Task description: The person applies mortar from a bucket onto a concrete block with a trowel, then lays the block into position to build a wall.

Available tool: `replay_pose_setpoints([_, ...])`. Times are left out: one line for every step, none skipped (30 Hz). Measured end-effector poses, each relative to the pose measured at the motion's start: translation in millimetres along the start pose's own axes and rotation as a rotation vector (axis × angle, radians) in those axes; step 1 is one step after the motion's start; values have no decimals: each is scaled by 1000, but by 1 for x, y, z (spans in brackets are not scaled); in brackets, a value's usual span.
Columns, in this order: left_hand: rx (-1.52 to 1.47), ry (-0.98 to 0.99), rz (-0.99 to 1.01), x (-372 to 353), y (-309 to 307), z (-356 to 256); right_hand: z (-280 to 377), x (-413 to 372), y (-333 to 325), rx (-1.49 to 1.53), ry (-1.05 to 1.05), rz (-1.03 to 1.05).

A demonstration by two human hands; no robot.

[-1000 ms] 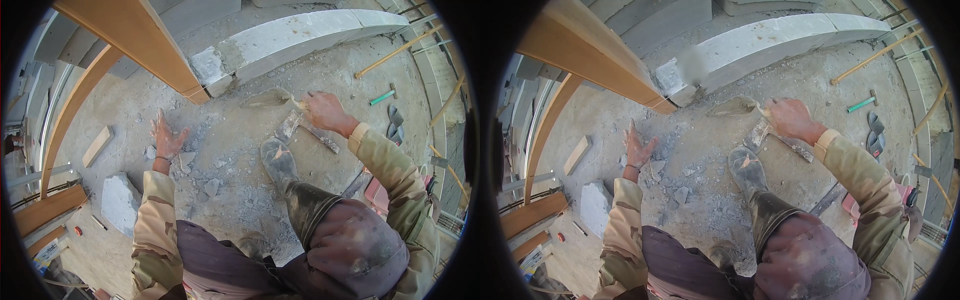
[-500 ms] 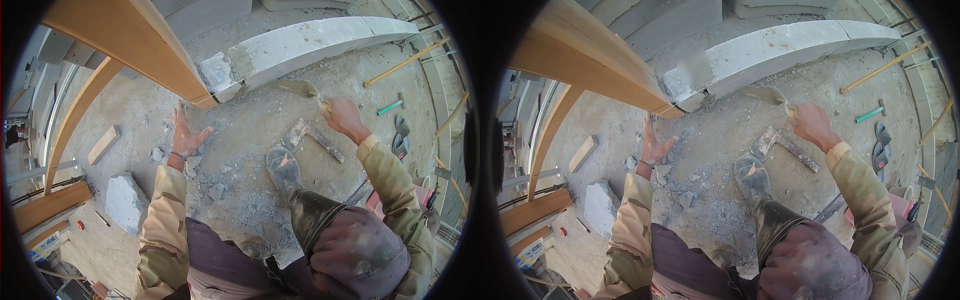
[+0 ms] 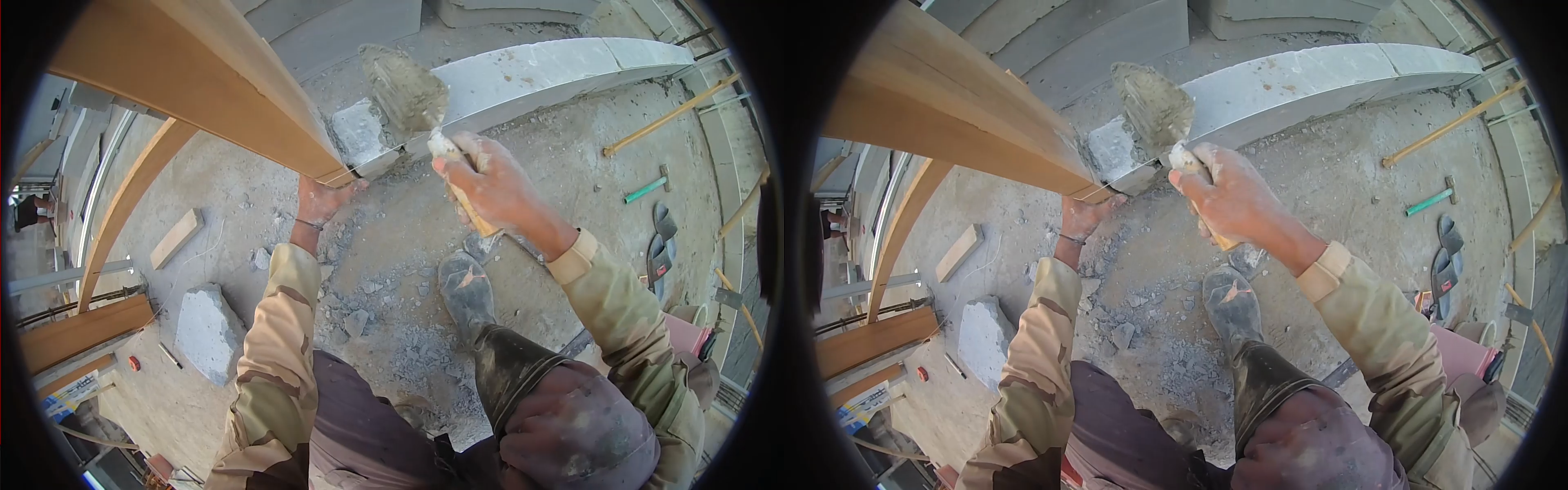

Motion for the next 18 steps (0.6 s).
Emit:
replay_pose_setpoints([54, -6, 46, 2, 2, -4, -6, 5, 7, -26, 42, 39])
replay_pose_setpoints([107, -13, 93, 3, 5, -9, -3, 5, 8, -26, 43, 36])
replay_pose_setpoints([104, -11, 92, 2, 7, -15, 0, 5, 3, 89, 47, -45])
replay_pose_setpoints([220, 17, 43, 0, 7, -23, 4, 5, -3, 201, 49, -125])
replay_pose_setpoints([335, 45, -10, -1, 5, -27, 4, 8, -3, 194, 44, -123])
replay_pose_setpoints([332, 48, -17, -1, 4, -28, 1, 12, -8, 293, 40, -189])
replay_pose_setpoints([297, 12, -10, -1, 5, -27, -2, 14, -13, 393, 35, -254])
replay_pose_setpoints([264, -26, -1, -1, 6, -20, -2, 15, -10, 390, 32, -254])
replay_pose_setpoints([263, -23, -3, -1, 6, -16, -5, 16, 5, 302, 92, -130])
replay_pose_setpoints([276, -35, -8, 0, 5, -11, -7, 16, 17, 215, 151, -7])
replay_pose_setpoints([291, -48, -11, 0, 5, -10, -7, 17, 16, 217, 152, -8])
replay_pose_setpoints([293, -50, -5, 0, 5, -9, -8, 18, 15, 289, 160, -15])
replay_pose_setpoints([350, -43, 15, 0, 6, -9, -10, 17, 16, 362, 170, -22])
replay_pose_setpoints([405, -33, 29, 0, 7, -7, -11, 17, 20, 363, 170, -22])
replay_pose_setpoints([405, -32, 26, -1, 6, -5, -12, 17, 17, 448, 126, -157])
replay_pose_setpoints([341, -36, -12, -2, 5, -5, -11, 15, 10, 529, 74, -292])
replay_pose_setpoints([276, -38, -50, -1, 3, -10, -8, 14, 9, 525, 65, -291])
replay_pose_setpoints([273, -32, -53, 1, 3, -14, -7, 15, 24, 360, 114, -70])
Point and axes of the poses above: each hand's wrist, its own x-axis towards the middle knuckle, its own y-axis out of the palm, z = x × y, the point moved 8 cm from there along x, towards the middle knuckle, and after that the axes turned 2 degrees about -z, right-handed, at the moved point
